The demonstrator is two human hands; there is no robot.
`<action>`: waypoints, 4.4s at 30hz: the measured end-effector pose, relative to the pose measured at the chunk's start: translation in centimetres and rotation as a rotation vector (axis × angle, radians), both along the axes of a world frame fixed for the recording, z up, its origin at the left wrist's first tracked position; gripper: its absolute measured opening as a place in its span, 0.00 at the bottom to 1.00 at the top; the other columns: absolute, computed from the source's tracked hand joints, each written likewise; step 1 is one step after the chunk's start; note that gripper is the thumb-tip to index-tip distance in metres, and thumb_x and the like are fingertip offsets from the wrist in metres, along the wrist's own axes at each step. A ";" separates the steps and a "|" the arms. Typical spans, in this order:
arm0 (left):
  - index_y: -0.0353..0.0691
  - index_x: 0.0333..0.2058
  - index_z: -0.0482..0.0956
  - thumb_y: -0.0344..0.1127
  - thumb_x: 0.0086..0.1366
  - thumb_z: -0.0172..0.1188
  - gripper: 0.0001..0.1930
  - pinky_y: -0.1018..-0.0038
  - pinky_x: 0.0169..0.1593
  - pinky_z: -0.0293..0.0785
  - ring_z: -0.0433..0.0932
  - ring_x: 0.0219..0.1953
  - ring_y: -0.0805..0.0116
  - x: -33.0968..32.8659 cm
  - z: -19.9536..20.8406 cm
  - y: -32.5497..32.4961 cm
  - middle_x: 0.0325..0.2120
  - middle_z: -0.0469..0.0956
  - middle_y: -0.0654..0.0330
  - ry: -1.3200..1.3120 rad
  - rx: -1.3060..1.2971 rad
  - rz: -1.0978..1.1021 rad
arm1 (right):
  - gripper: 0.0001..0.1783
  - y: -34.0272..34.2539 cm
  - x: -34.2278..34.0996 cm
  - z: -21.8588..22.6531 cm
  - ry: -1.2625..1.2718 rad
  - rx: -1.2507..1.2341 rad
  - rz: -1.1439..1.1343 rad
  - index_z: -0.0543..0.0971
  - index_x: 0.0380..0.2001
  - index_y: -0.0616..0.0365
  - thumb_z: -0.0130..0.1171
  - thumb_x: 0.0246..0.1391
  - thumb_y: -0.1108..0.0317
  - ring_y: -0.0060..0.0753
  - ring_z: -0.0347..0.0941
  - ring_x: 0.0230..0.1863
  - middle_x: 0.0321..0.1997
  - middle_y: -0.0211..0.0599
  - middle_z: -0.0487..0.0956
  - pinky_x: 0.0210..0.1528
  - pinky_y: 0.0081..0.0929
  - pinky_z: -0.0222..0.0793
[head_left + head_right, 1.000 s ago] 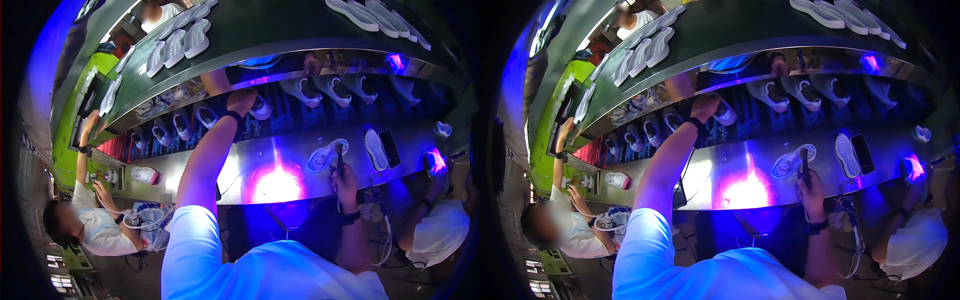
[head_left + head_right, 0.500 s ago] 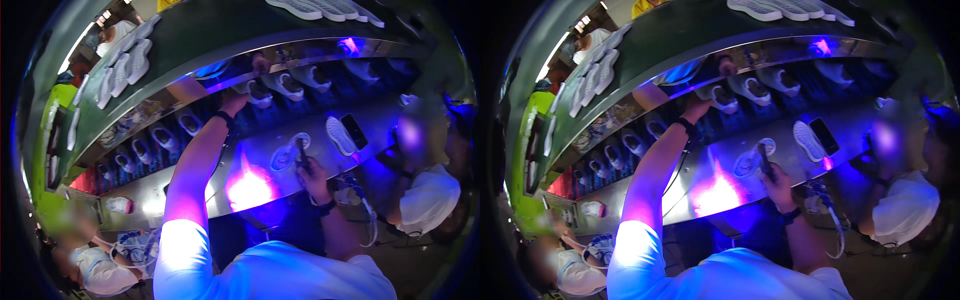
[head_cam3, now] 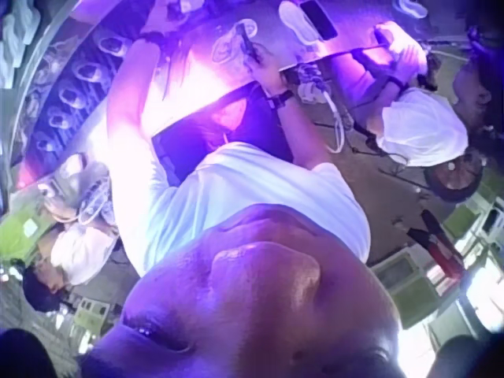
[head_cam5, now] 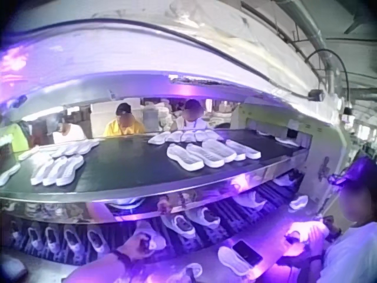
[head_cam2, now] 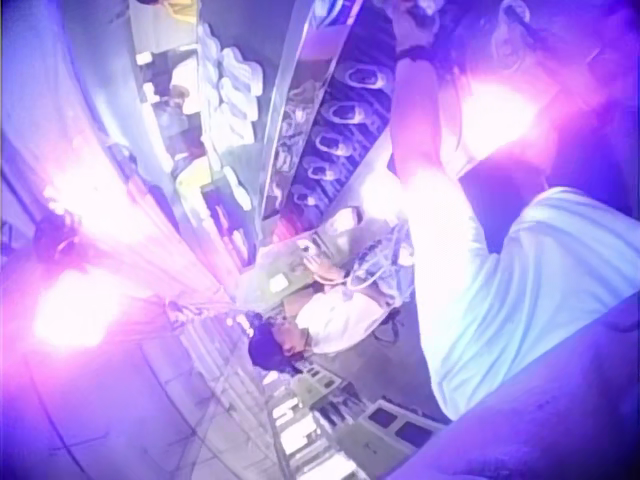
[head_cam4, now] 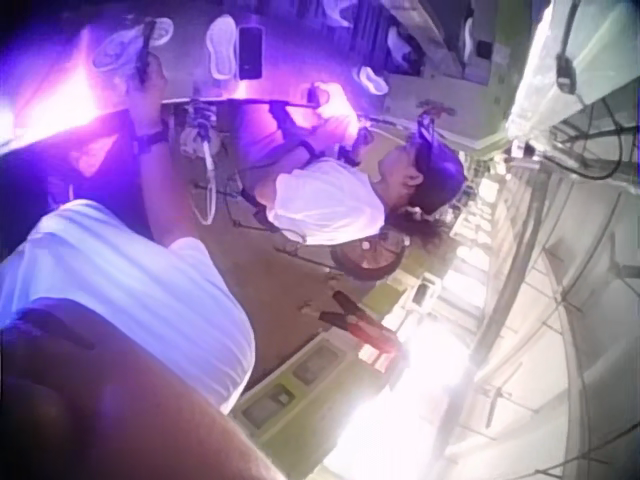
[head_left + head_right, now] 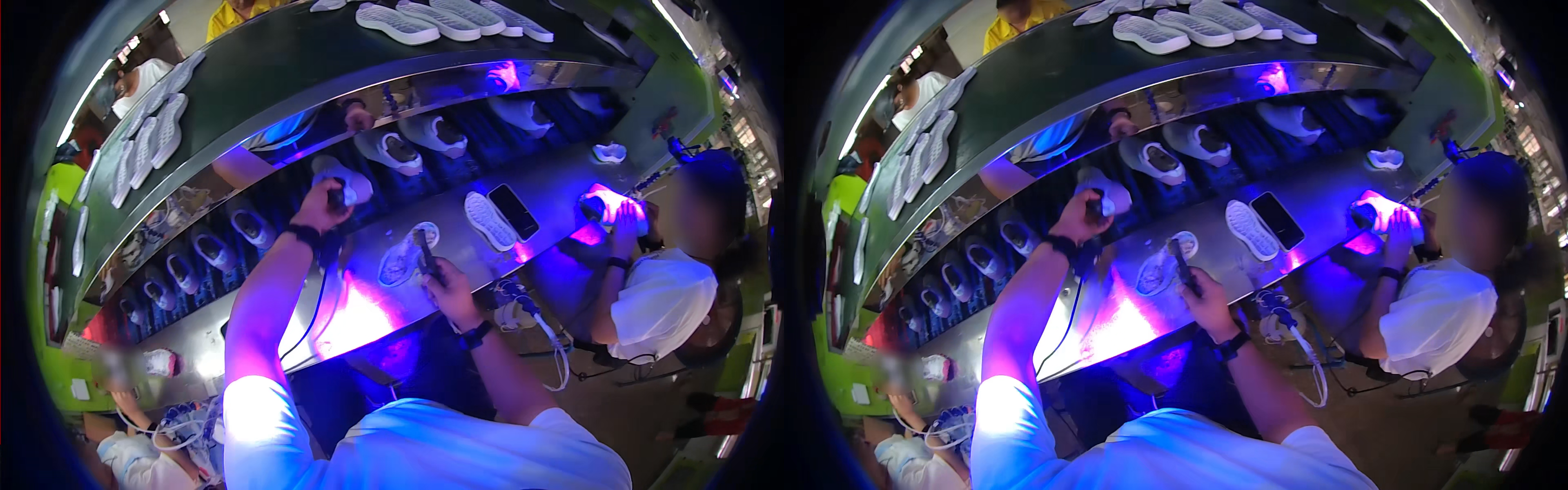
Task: Applying adhesive or sealant to shoe components using a brush under a specialized light on an assembly line.
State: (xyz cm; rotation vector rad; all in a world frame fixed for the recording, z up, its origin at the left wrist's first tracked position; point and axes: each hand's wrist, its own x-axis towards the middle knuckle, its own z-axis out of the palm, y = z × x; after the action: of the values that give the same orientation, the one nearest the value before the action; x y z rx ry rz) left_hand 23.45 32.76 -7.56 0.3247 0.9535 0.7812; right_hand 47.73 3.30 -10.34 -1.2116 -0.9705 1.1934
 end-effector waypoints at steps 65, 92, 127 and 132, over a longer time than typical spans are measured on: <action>0.29 0.63 0.69 0.35 0.58 0.62 0.34 0.46 0.73 0.54 0.66 0.70 0.45 -25.4 -4.2 -48.2 0.65 0.69 0.42 1.264 1.532 -0.261 | 0.23 -13.6 -24.1 -1.9 -0.385 -0.055 0.484 0.77 0.61 0.63 0.61 0.63 0.74 0.26 0.79 0.50 0.51 0.38 0.85 0.57 0.28 0.73; 0.29 0.63 0.68 0.35 0.54 0.69 0.38 0.50 0.71 0.58 0.68 0.67 0.45 -15.1 2.3 -46.1 0.64 0.69 0.42 1.391 1.398 -0.265 | 0.24 -18.2 -13.9 3.3 -0.247 -0.119 0.522 0.78 0.62 0.61 0.62 0.62 0.75 0.18 0.75 0.35 0.36 0.29 0.82 0.43 0.21 0.73; 0.29 0.58 0.73 0.49 0.44 0.78 0.45 0.56 0.59 0.68 0.79 0.53 0.52 -8.0 3.0 -38.3 0.54 0.79 0.48 1.507 1.321 -0.101 | 0.23 -16.5 -10.2 8.5 -0.720 0.020 0.179 0.81 0.56 0.58 0.68 0.55 0.73 0.35 0.78 0.32 0.34 0.44 0.83 0.41 0.27 0.73; 0.30 0.58 0.73 0.51 0.43 0.78 0.46 0.57 0.58 0.68 0.79 0.52 0.53 -8.3 2.6 -38.0 0.54 0.79 0.48 1.522 1.321 -0.081 | 0.24 -15.5 -10.3 10.1 -0.918 0.066 0.224 0.82 0.56 0.55 0.69 0.53 0.73 0.36 0.74 0.29 0.31 0.43 0.80 0.37 0.28 0.71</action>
State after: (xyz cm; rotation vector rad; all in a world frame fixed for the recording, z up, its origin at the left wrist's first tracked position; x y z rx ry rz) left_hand 15.19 -5.21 -4.98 2.3246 1.6317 0.9523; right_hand 37.42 -12.20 -0.27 -1.6617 -1.8378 0.7258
